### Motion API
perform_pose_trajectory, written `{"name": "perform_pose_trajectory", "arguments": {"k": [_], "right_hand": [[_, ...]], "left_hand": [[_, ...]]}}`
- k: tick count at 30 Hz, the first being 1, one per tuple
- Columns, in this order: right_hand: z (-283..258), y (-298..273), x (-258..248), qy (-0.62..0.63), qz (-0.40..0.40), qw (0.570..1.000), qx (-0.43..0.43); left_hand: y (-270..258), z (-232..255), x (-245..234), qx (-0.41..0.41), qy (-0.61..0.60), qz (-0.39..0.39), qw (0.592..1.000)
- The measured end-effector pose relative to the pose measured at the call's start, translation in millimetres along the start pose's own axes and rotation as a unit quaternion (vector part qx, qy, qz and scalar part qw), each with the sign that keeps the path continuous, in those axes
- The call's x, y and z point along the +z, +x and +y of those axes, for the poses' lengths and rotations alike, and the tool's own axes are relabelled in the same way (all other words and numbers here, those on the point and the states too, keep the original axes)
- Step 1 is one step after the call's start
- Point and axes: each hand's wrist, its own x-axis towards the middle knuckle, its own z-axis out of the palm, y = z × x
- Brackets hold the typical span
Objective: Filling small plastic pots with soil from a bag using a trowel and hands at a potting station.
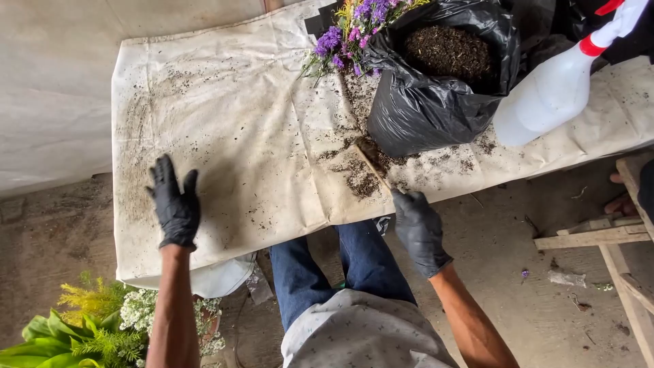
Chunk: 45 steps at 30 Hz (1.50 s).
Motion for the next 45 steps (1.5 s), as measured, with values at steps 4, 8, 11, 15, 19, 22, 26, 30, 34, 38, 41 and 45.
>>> {"name": "perform_pose_trajectory", "arguments": {"k": [4,8,11,15,19,22,26,30,34,38,41,45], "right_hand": [[-71.6,-5.5,-19.7,0.080,-0.008,0.996,-0.043],[-138.0,-43.8,11.8,0.181,-0.017,0.974,-0.133],[-161.4,-47.1,22.4,0.088,0.005,0.983,-0.158],[-128.7,-20.3,14.8,0.076,0.046,0.989,-0.114],[-94.0,-1.8,2.5,0.163,0.075,0.982,-0.056],[-124.1,-9.4,-13.9,0.342,0.051,0.938,-0.031],[-168.5,-24.7,-17.7,0.397,-0.062,0.904,-0.147],[-162.6,-28.4,5.9,-0.315,0.154,0.908,-0.231],[-92.9,-9.1,11.6,-0.102,0.120,0.981,-0.115],[-44.8,-9.0,12.0,0.215,0.098,0.970,0.052],[-46.5,-10.6,0.2,0.208,0.110,0.971,0.047],[-20.6,-22.8,0.7,0.190,0.096,0.972,0.098]], "left_hand": [[-17.5,-32.7,-7.6,0.006,0.019,0.022,1.000],[-22.6,-41.2,-3.2,0.011,0.000,0.053,0.999],[-21.1,-36.0,-5.6,0.016,0.004,0.062,0.998],[-21.2,-32.3,-9.1,0.013,-0.006,0.056,0.998],[-19.8,-35.0,-6.6,0.003,-0.011,0.060,0.998],[-18.6,-37.4,-5.7,-0.004,-0.014,0.053,0.998],[-20.9,-52.3,3.7,0.021,0.000,0.066,0.998],[-19.6,-52.2,2.0,-0.011,0.019,0.034,0.999],[-17.6,-42.1,-4.2,-0.006,0.021,0.034,0.999],[-21.0,-39.8,-5.2,0.010,0.021,0.045,0.999],[-19.7,-41.8,-4.1,0.013,0.028,0.035,0.999],[-22.4,-36.6,-6.4,0.009,0.023,0.015,1.000]]}}
